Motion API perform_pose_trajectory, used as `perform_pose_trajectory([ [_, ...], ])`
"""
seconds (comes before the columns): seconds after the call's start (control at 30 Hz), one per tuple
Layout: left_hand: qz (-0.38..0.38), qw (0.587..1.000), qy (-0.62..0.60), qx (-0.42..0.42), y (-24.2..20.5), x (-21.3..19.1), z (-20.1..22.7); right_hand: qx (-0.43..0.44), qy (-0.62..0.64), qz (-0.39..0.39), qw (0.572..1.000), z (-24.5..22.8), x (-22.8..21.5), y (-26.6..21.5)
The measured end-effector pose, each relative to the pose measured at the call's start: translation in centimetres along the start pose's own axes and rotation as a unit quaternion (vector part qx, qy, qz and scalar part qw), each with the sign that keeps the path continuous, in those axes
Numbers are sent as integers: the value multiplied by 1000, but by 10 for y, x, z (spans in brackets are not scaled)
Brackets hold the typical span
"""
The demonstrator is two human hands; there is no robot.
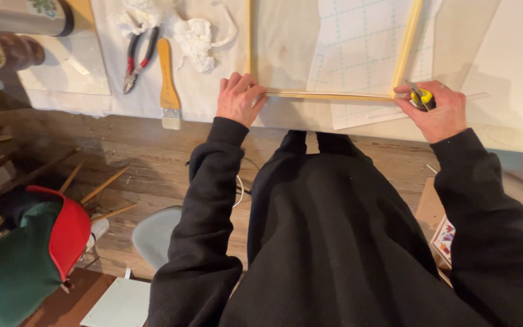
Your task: The recorder is measuring and cutting materials to prepare a picture frame.
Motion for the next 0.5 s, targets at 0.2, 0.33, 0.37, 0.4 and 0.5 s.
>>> perform_pose_trajectory([
  [0.2,-15,1000,3,-12,-1,1,1,-4,-4,-42,999,-26,9,2],
  [0.33,-17,1000,9,-11,-2,1,-1,2,-111,-62,992,-29,21,6],
  [0.37,-14,1000,13,-12,-3,1,-3,15,-125,-65,990,-26,22,8],
  [0.4,-10,1000,17,-13,-4,1,-5,28,-138,-69,988,-23,24,9],
  [0.5,-7,1000,12,-21,-4,-5,-5,-20,-116,-57,991,-31,22,7],
])
Point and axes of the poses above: each hand's wrist, its own y-axis towards the middle knuckle, its own x-axis out of the palm, z = x × y, the point moved 9 cm from there along y, towards the middle knuckle, and after that the axes turned 6 degrees about x, right-handed, at the moved point
